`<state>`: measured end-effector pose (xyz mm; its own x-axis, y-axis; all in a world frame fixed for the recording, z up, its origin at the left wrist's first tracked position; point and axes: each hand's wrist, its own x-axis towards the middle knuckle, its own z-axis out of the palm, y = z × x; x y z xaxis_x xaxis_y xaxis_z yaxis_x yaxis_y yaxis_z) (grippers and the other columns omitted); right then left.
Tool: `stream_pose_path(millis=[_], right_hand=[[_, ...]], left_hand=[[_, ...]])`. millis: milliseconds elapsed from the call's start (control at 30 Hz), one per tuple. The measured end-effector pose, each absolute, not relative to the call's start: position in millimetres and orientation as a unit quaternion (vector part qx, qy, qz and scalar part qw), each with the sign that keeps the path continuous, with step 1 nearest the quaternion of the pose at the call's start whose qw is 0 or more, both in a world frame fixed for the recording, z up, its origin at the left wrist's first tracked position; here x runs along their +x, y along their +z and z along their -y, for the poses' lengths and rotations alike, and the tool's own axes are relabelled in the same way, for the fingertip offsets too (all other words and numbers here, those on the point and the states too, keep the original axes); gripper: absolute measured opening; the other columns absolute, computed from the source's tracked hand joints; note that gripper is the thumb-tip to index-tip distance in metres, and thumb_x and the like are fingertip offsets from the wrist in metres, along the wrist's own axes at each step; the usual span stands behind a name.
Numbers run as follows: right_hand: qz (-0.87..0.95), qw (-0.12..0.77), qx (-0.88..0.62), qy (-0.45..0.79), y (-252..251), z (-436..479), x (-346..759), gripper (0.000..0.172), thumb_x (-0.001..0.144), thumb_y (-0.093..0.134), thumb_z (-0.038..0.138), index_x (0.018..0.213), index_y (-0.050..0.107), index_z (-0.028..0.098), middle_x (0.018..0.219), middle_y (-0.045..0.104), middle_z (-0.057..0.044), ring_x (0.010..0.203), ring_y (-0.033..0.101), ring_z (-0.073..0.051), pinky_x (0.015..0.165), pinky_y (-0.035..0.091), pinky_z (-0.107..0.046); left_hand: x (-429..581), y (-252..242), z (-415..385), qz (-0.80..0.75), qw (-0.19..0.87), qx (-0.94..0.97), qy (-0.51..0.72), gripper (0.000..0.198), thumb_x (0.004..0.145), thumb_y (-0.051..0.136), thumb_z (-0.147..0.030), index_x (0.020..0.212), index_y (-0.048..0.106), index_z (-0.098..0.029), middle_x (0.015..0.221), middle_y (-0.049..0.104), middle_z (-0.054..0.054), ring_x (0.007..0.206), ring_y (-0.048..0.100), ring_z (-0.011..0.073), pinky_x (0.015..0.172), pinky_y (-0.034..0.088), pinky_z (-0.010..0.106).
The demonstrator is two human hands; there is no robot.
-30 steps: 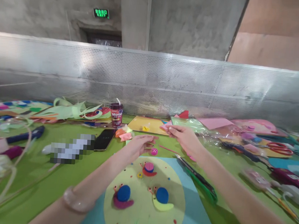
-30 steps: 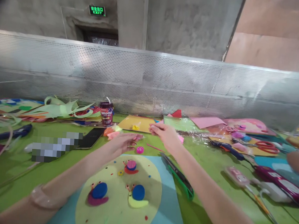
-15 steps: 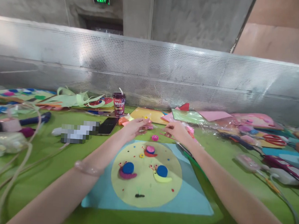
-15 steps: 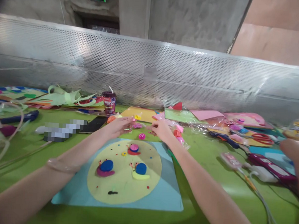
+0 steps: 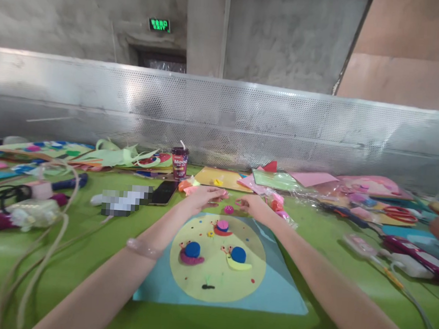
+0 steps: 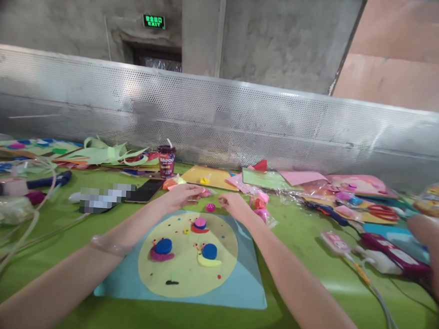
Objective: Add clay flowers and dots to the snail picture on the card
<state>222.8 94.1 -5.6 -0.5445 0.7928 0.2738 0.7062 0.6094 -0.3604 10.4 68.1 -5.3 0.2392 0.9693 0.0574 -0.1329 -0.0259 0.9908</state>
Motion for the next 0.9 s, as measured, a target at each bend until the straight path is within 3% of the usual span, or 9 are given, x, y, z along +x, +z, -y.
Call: stream_pose_path(millis=[167,267,400,533,667,900], right_hand=[[0.876,0.205,-0.426,0.094,-8.3,-95.9,224.8,0.018,0.087,0.056,0.026,0.100,0.060,0.013,0.091,0.064,-0.003,0.080,0.061,-0.015,0.076,0.051,-0.036],[0.880,0.207,-0.414,0.105,-11.8,-97.0,222.4,0.019,0.084,0.057,0.015,0.103,0.061,0.013,0.093,0.066,-0.005,0.083,0.063,-0.016,0.078,0.051,-0.036],[0.888,0.199,-0.393,0.131,-13.5,-95.3,220.1,0.045,0.073,0.048,-0.006,0.110,0.064,0.015,0.091,0.071,-0.009,0.083,0.066,-0.020,0.078,0.051,-0.033],[0.893,0.191,-0.382,0.145,-9.9,-92.3,221.3,0.065,0.067,0.039,-0.011,0.123,0.056,0.016,0.100,0.070,-0.010,0.088,0.066,-0.019,0.080,0.051,-0.031],[0.888,0.203,-0.390,0.138,-6.4,-92.6,222.5,0.063,0.069,0.039,-0.009,0.126,0.053,0.014,0.104,0.069,-0.011,0.093,0.065,-0.019,0.082,0.050,-0.031],[0.882,0.205,-0.410,0.110,-6.2,-93.0,221.7,0.046,0.070,0.050,-0.003,0.111,0.064,0.012,0.092,0.071,-0.012,0.082,0.067,-0.021,0.077,0.051,-0.031]], left_hand=[[12.0,-5.0,-66.0,-0.385,0.575,0.539,0.480,0.033,0.059,0.077,-0.043,0.073,0.067,-0.015,0.077,0.066,0.004,0.067,0.057,0.0095,0.062,0.042,0.021],[12.1,-5.0,-65.7,-0.375,0.578,0.546,0.476,0.034,0.058,0.078,-0.040,0.079,0.069,-0.015,0.084,0.067,0.005,0.070,0.057,0.0095,0.064,0.043,0.021],[12.5,-6.2,-66.7,-0.373,0.581,0.554,0.465,0.034,0.060,0.078,-0.035,0.086,0.070,-0.015,0.096,0.068,0.009,0.075,0.058,0.0112,0.066,0.043,0.022],[12.6,-8.3,-69.7,-0.382,0.580,0.551,0.463,0.033,0.060,0.078,-0.036,0.085,0.070,-0.016,0.094,0.068,0.009,0.075,0.059,0.0120,0.065,0.044,0.022],[11.6,-9.6,-71.8,-0.387,0.578,0.549,0.464,0.033,0.060,0.078,-0.038,0.081,0.069,-0.015,0.093,0.068,0.009,0.076,0.060,0.0127,0.066,0.044,0.023],[11.4,-8.2,-69.4,-0.394,0.573,0.544,0.470,0.031,0.060,0.078,-0.038,0.080,0.067,-0.017,0.093,0.067,0.006,0.077,0.060,0.0128,0.067,0.044,0.024]])
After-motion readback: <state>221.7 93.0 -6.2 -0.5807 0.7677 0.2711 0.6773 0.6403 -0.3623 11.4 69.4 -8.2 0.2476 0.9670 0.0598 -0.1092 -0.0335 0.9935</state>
